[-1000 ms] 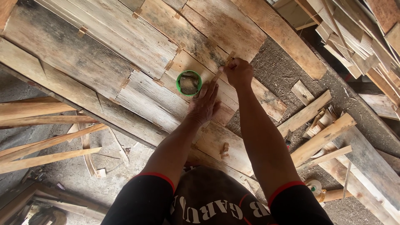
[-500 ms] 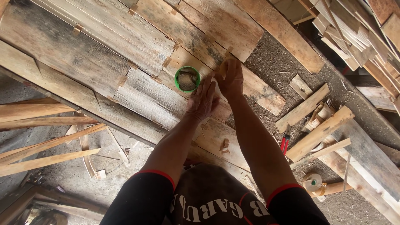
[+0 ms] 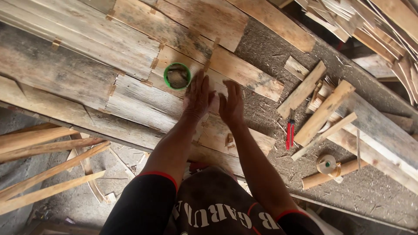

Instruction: Scoring and cutting thin wooden strips with a utility knife in a workshop.

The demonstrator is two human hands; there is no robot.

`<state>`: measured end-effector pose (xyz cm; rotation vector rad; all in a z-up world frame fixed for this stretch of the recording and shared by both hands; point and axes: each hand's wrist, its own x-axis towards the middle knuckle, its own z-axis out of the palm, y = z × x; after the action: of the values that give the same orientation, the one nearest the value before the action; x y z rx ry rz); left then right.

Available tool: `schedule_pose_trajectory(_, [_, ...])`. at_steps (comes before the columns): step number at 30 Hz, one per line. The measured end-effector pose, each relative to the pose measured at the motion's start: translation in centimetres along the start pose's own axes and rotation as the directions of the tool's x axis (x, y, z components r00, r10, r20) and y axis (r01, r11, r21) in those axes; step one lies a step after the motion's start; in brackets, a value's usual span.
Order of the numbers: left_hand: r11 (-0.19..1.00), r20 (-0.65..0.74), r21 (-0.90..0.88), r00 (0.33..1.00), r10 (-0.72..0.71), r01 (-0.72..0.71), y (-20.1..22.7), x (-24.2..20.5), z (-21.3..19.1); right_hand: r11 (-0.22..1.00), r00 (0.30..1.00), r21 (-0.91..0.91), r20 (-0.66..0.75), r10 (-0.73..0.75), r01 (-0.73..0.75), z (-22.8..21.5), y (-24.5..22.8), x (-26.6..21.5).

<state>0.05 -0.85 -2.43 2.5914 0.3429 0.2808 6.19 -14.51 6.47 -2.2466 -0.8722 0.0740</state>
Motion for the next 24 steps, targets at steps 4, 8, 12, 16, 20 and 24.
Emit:
schedule_pose_trajectory(4, [1.0,-0.009,-0.006,1.0,0.003,-0.003,0.1,-0.2,-0.1,0.994,0.989,-0.018,-0.106,0.103,-0.105,-3.6,-2.3,-7.9])
schedule_pose_trajectory(8, [0.998,-0.044,0.038,0.997,0.056,-0.054,0.2,-0.4,0.2,0.967,0.959,-0.016,-0.13,0.251,-0.256,-6.6,-2.3,-16.5])
schedule_pose_trajectory(12, [0.99,-0.031,0.102,0.994,0.106,-0.102,1.3,-0.4,-0.7,0.934,0.924,-0.077,-0.193,0.33,-0.349,-8.9,-0.3,-23.2])
schedule_pose_trajectory(16, [0.985,0.02,0.16,0.997,0.07,-0.072,2.7,0.1,-1.5,0.905,0.895,-0.167,-0.297,0.333,-0.392,-10.5,3.3,-28.5])
schedule_pose_trajectory(20, [0.98,0.044,0.188,0.998,0.052,-0.06,3.5,-1.0,-1.5,0.886,0.872,-0.208,-0.37,0.321,-0.415,-11.6,6.0,-32.3])
schedule_pose_trajectory(24, [0.978,0.001,0.169,0.992,0.124,-0.122,4.8,-4.7,-3.0,0.867,0.852,-0.194,-0.374,0.366,-0.458,-13.1,6.5,-32.9])
